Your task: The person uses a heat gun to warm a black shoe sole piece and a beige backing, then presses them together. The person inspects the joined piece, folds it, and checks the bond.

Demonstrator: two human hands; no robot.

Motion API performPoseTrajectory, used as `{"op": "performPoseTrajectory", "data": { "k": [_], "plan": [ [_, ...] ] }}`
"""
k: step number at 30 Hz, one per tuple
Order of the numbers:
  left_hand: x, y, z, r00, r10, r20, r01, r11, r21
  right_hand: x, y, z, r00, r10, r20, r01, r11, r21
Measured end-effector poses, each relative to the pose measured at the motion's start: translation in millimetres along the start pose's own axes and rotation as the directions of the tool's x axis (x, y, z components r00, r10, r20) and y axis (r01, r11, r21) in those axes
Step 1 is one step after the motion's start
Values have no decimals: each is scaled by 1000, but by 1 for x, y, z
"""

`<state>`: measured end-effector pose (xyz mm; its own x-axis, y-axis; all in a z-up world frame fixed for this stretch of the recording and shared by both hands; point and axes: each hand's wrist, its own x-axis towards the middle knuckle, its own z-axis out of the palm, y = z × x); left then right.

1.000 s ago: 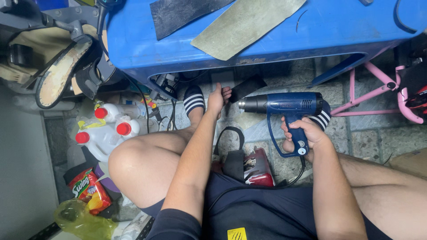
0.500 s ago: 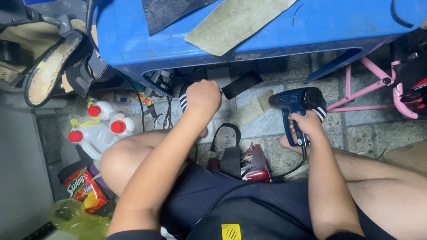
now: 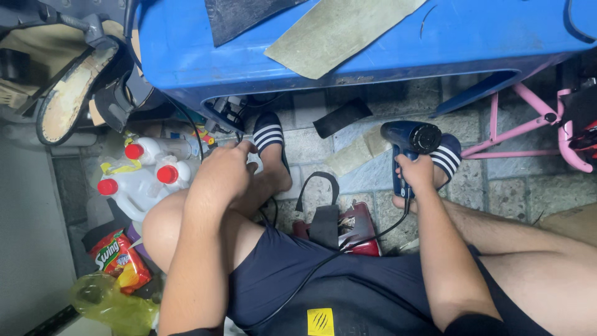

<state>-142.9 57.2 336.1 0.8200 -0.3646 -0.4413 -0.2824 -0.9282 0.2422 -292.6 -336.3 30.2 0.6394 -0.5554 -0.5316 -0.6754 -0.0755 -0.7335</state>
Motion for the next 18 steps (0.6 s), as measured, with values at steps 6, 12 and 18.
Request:
{"op": "performPoseTrajectory", "data": {
  "k": [6, 12, 18],
  "plan": [
    [14, 4, 16, 982, 188, 19, -178, 955, -238, 0, -9, 10, 998, 1, 67, 4, 997, -76],
    [19, 8, 20, 981, 194, 32, -184, 962, -200, -15, -15, 24, 990, -19, 139, 44, 983, -180],
    [21, 8, 25, 985, 168, 42, -158, 970, -184, -20, -3, 42, 974, -34, 224, 110, 935, -337]
  ]
}}
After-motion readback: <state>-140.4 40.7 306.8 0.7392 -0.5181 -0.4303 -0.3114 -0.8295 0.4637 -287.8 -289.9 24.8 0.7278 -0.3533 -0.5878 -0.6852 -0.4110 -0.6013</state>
